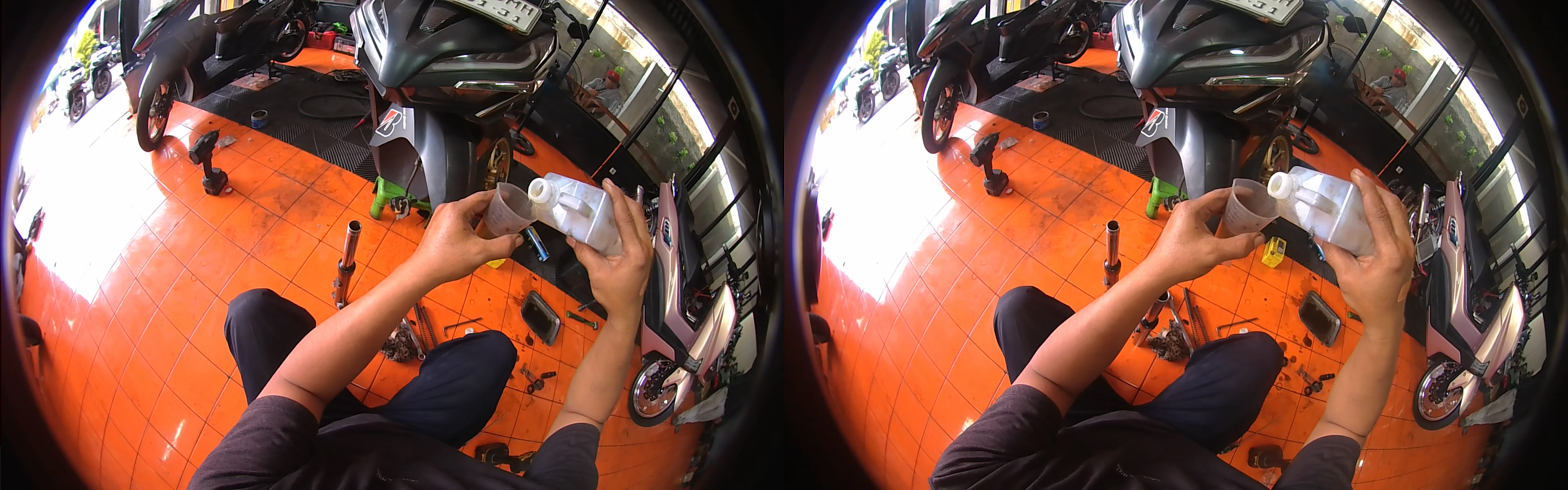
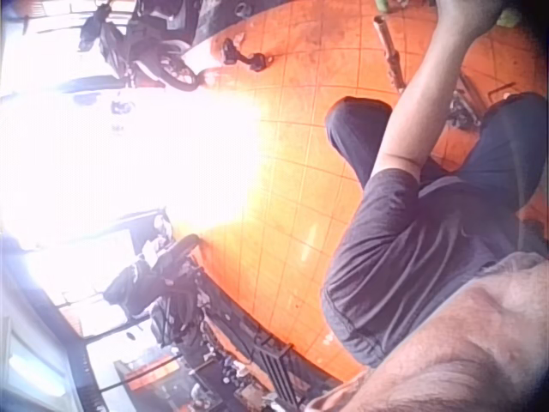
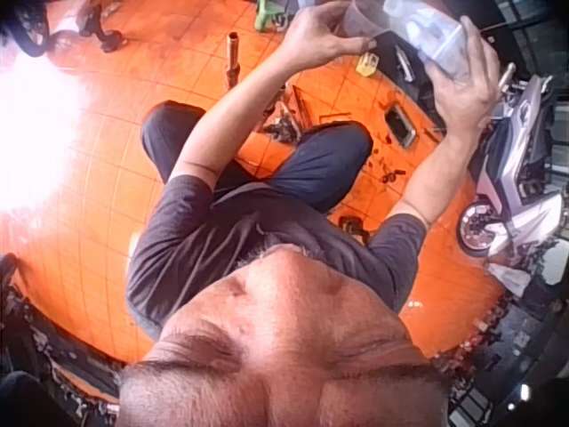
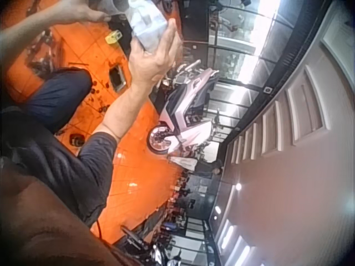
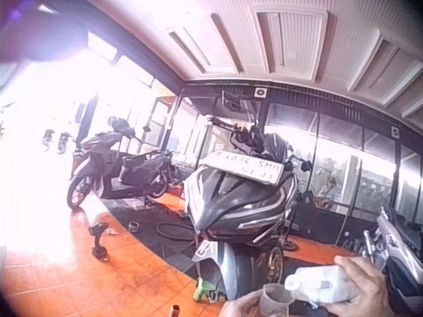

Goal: The person disassembles motorcycle fork components using an impact driver and hand tools, pours fluid from a container into a measuring cup, and then pours the fluid into the fork tube before reassembling internal spring and rod components.

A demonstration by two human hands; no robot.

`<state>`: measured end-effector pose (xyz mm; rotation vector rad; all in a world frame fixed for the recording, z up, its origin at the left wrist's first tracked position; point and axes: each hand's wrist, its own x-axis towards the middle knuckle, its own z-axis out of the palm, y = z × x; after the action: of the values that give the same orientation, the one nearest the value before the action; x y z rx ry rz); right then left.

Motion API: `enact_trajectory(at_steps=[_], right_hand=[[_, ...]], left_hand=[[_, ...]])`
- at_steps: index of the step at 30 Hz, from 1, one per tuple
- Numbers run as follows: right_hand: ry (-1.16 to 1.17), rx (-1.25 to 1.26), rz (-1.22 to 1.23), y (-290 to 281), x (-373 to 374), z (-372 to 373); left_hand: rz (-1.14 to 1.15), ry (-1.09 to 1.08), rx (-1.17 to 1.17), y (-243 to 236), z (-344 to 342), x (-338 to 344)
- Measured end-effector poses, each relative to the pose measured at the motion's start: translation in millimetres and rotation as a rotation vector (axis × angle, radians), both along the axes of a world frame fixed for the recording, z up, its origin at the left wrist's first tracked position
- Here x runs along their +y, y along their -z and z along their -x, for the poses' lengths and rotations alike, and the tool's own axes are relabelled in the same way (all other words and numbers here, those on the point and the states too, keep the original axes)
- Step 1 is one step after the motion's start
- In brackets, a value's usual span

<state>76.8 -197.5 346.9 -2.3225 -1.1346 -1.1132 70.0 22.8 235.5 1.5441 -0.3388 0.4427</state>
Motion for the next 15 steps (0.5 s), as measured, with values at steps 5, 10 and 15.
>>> enact_trajectory(at_steps=[5,10,15], right_hand=[[-0.014,0.097,-0.09,11.4,-3.0,-6.7],[-0.137,0.393,-0.39,41.1,-15.8,-25.2],[-0.325,0.742,-0.806,102.5,-46.6,-59.4]], left_hand=[[-0.004,-0.009,-0.028,4.9,-4.0,-0.4],[-0.017,-0.005,-0.028,2.7,-5.4,0.1],[0.17,0.055,0.004,9.9,-13.5,-7.8]])
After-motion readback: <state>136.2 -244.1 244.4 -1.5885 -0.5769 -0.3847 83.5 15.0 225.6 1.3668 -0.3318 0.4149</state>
